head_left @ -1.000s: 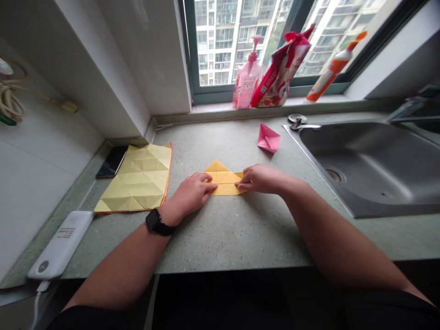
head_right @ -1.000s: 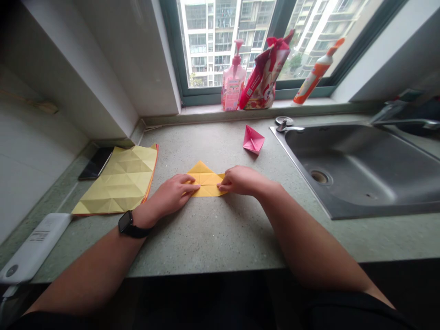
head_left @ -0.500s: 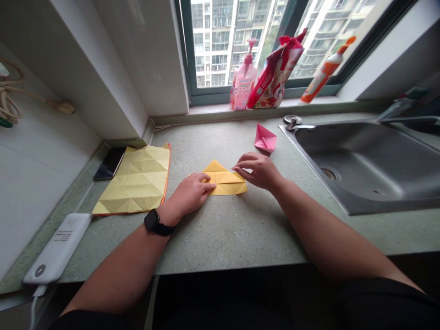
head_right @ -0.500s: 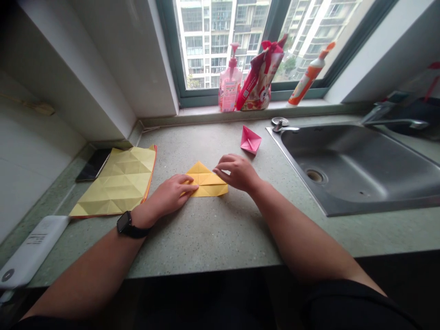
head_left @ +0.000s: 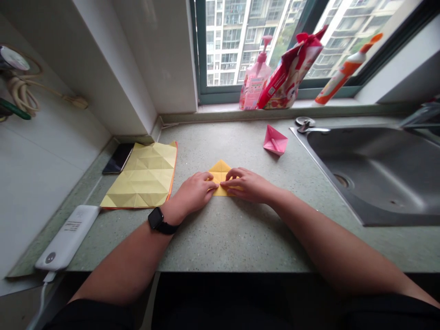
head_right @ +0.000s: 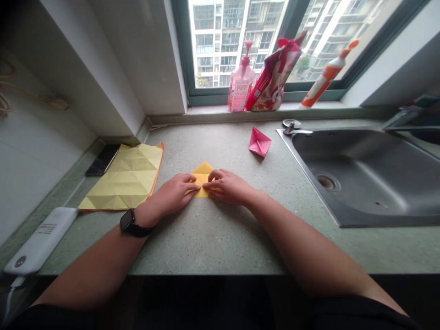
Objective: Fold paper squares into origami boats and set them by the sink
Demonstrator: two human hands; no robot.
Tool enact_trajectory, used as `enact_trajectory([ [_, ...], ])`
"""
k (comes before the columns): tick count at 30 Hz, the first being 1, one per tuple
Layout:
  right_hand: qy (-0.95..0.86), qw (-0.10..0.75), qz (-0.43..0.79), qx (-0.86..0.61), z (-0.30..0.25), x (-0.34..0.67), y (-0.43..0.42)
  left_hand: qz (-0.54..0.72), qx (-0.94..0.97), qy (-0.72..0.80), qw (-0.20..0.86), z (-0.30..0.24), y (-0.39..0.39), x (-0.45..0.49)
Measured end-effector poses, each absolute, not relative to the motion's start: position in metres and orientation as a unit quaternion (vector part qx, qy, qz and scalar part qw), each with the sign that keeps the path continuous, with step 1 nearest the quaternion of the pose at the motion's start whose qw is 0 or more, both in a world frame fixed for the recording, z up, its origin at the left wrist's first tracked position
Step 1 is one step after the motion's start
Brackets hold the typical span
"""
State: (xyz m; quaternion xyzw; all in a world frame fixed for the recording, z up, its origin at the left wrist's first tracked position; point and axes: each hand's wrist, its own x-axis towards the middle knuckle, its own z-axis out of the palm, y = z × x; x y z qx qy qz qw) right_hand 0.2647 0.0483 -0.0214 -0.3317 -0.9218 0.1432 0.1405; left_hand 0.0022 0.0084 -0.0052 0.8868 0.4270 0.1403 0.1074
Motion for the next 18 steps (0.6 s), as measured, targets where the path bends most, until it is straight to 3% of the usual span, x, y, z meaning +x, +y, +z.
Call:
enact_trajectory([
  [18,-0.923,0.132,0.161,-0.325,-0.020,0.264,0.050,0.090,0.805,0.586,0.027,0.006,0.012,-0.046],
])
